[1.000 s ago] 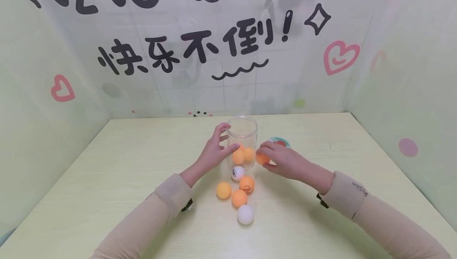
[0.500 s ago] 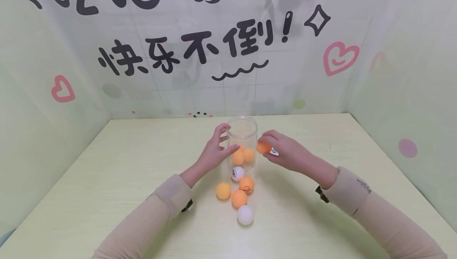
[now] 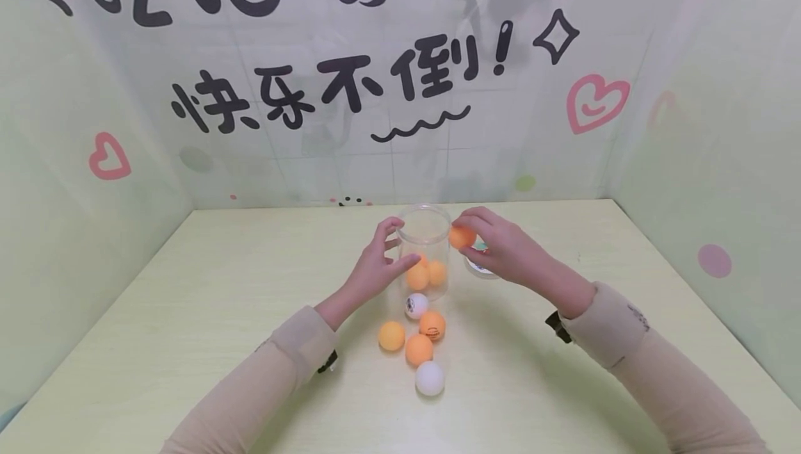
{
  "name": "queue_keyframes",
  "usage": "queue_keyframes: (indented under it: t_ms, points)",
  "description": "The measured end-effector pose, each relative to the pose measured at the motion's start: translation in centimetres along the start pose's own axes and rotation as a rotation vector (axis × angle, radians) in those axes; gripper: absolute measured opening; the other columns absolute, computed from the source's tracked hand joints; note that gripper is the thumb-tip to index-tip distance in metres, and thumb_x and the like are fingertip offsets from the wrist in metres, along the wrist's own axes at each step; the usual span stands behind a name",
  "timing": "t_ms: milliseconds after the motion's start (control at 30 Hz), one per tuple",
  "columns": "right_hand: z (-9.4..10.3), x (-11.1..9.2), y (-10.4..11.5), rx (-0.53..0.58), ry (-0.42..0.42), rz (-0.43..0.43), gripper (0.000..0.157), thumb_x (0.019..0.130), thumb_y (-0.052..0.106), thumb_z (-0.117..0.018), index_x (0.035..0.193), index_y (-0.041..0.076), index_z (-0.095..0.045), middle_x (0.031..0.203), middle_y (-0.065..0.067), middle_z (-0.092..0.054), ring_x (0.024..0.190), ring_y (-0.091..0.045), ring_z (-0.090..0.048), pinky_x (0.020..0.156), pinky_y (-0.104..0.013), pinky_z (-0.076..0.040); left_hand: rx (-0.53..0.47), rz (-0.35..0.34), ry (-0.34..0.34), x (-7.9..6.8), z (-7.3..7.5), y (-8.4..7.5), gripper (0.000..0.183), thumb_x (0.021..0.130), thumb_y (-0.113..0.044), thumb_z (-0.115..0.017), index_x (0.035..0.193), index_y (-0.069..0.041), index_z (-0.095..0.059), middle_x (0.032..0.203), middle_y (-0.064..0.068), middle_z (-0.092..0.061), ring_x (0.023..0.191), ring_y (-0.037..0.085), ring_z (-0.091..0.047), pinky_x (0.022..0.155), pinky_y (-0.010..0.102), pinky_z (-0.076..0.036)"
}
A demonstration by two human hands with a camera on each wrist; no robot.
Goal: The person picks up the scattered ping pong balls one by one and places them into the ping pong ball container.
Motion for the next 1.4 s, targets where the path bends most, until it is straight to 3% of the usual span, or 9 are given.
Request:
queue_keyframes:
  t_ms: [167,633,1400]
  points:
    - [0.1,0.6,0.0,0.005,-0.042,0.005,0.033,0.074,0.002,-0.073,0.105,-0.002,-0.059,0.106,-0.015,-0.058,0.097,-0.026,-0.057,0.083,-0.037,-0.050,-0.010,0.005,0.000,-0.1,0.0,-0.1,0.064,0.083,-0.027,-0.068,0.132,-0.018,-0.027,0.143,0.011,-0.033,0.125,0.035,-0.043,0.093,0.052,-0.041]
    - [-0.3,2.4,0.1,0.039,-0.078,-0.045,0.034,0.076,0.003,-0.072,0.107,-0.002,-0.060,0.108,-0.015,-0.059,0.100,-0.027,-0.057,0.087,-0.038,-0.049,0.001,-0.008,0.003,-0.1,0.0,-0.1,0.064,0.084,-0.027,-0.067,0.132,-0.018,-0.026,0.143,0.015,-0.032,0.124,0.036,-0.043,0.091,0.051,-0.043]
    - [-1.9,4.8,-0.3,0.087,0.033,-0.093,0.033,0.080,0.003,-0.067,0.112,0.000,-0.059,0.112,-0.015,-0.057,0.105,-0.027,-0.055,0.090,-0.038,-0.046,0.025,-0.035,0.001,0.0,0.1,0.3,0.060,0.085,-0.027,-0.065,0.131,-0.018,-0.027,0.143,0.011,-0.032,0.123,0.036,-0.044,0.090,0.051,-0.044]
Point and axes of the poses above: each hand's wrist, its own x-axis towards the middle knuckle, its own z-axis out of the back of the hand, y = z × x, the point moved 3 cm from there along x, towards the middle knuckle
